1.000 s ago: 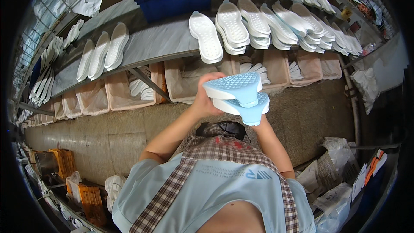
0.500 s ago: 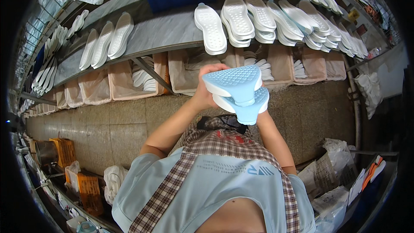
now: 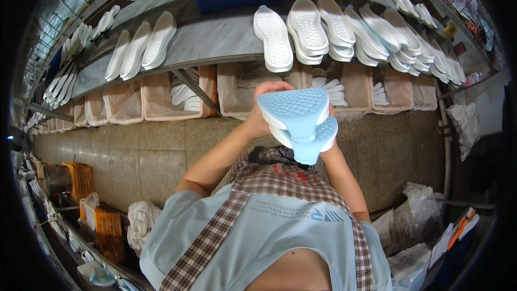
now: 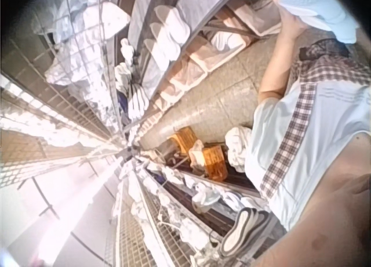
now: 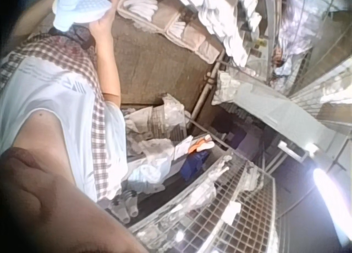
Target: The person repeatedly picks up white shoe insoles from a metal shelf, turns them over to view the blue textured underside, and places them back. The person also uses a red pen to mark a clipboard at the end of the sequence.
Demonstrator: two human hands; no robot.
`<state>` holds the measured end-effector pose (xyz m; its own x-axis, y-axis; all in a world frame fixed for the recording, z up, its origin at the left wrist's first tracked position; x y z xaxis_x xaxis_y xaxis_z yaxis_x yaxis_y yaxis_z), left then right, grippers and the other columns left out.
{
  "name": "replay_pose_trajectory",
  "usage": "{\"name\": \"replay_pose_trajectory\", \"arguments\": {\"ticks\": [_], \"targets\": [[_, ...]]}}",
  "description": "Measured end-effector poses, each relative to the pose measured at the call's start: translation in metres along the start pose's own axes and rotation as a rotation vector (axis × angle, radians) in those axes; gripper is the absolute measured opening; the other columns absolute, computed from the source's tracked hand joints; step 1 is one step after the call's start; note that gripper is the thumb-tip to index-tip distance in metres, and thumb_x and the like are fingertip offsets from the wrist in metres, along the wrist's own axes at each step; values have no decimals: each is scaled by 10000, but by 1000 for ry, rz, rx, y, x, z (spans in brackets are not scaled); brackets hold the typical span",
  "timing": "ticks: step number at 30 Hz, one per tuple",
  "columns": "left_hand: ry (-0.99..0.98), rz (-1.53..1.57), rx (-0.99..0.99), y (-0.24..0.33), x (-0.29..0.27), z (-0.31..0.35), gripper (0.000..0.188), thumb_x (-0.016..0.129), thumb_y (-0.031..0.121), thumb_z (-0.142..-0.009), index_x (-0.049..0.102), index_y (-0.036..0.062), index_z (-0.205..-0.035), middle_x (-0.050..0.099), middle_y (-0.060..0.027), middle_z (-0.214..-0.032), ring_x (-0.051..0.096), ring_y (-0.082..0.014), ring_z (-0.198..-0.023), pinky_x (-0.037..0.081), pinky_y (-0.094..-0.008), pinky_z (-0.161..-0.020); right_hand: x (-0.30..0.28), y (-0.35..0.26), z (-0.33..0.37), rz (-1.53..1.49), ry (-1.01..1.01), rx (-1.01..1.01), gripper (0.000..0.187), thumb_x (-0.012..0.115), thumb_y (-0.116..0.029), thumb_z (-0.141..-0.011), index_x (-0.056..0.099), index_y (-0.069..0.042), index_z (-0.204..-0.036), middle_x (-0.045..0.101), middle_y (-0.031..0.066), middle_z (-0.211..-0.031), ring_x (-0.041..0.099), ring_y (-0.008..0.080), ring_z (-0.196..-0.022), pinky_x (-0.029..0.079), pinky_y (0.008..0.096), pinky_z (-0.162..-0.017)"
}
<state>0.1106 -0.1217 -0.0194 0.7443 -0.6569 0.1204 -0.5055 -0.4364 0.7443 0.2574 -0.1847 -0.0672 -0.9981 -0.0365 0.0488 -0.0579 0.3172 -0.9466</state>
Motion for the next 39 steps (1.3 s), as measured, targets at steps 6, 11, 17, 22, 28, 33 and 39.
{"name": "replay_pose_trajectory", "arguments": {"ticks": [6,11,17,22,28,33,39], "targets": [[54,22,-43,-3,-1,1,861,832,119,-596,248,83,-1227,427,-183,-1175,491,-247,-1067,423,-369,-916,1,3,1,-10,20,25,893,760,-132,-695,211,-111,-1399,344,174,-1374,389,298,-1246,334,416,-1013],[75,60,-117,-5,-3,1,833,821,128,-614,251,74,-1219,439,-177,-1159,503,-239,-1050,429,-360,-905,1,7,0,51,4,34,882,755,-142,-702,214,-111,-1398,354,174,-1367,391,299,-1244,334,410,-1013],[98,83,-143,-6,-5,3,811,817,131,-618,260,70,-1205,439,-174,-1162,498,-235,-1059,428,-356,-899,3,3,-1,93,-6,-32,852,740,-129,-715,224,-106,-1392,351,180,-1367,386,301,-1248,333,408,-1013],[114,1,-156,-7,-9,5,777,808,128,-627,273,57,-1186,445,-166,-1162,498,-225,-1063,421,-346,-911,6,-2,-4,162,-4,-56,825,726,-122,-729,229,-103,-1389,347,183,-1369,384,307,-1249,332,410,-1014],[76,-37,-201,-6,-13,3,780,781,123,-664,252,49,-1233,455,-144,-1169,497,-200,-1073,408,-327,-927,15,-15,-7,236,7,-127,817,720,-129,-737,226,-102,-1388,342,185,-1366,392,313,-1238,324,413,-1020],[162,235,-330,-13,-19,0,778,741,136,-719,223,47,-1293,464,-120,-1184,487,-190,-1099,387,-316,-950,34,-28,-9,339,103,-308,902,745,-137,-714,160,-123,-1401,330,194,-1354,405,329,-1218,339,429,-1011],[178,128,-290,-6,-25,-2,701,723,232,-756,287,45,-1272,518,-149,-1159,543,-208,-1054,469,-312,-897,46,-32,-13,369,125,-429,941,762,-129,-695,138,-130,-1400,343,194,-1336,421,323,-1199,362,435,-993]]}}
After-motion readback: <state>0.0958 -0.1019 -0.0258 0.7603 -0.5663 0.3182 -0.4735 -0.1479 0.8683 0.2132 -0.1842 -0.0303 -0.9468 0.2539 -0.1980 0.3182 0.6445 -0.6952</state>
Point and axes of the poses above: each hand's wrist, its own z-axis away from the middle knuckle, its own x-axis out of the palm, y = z × x, the point moved 6 cm from there along -z, towards the middle knuckle
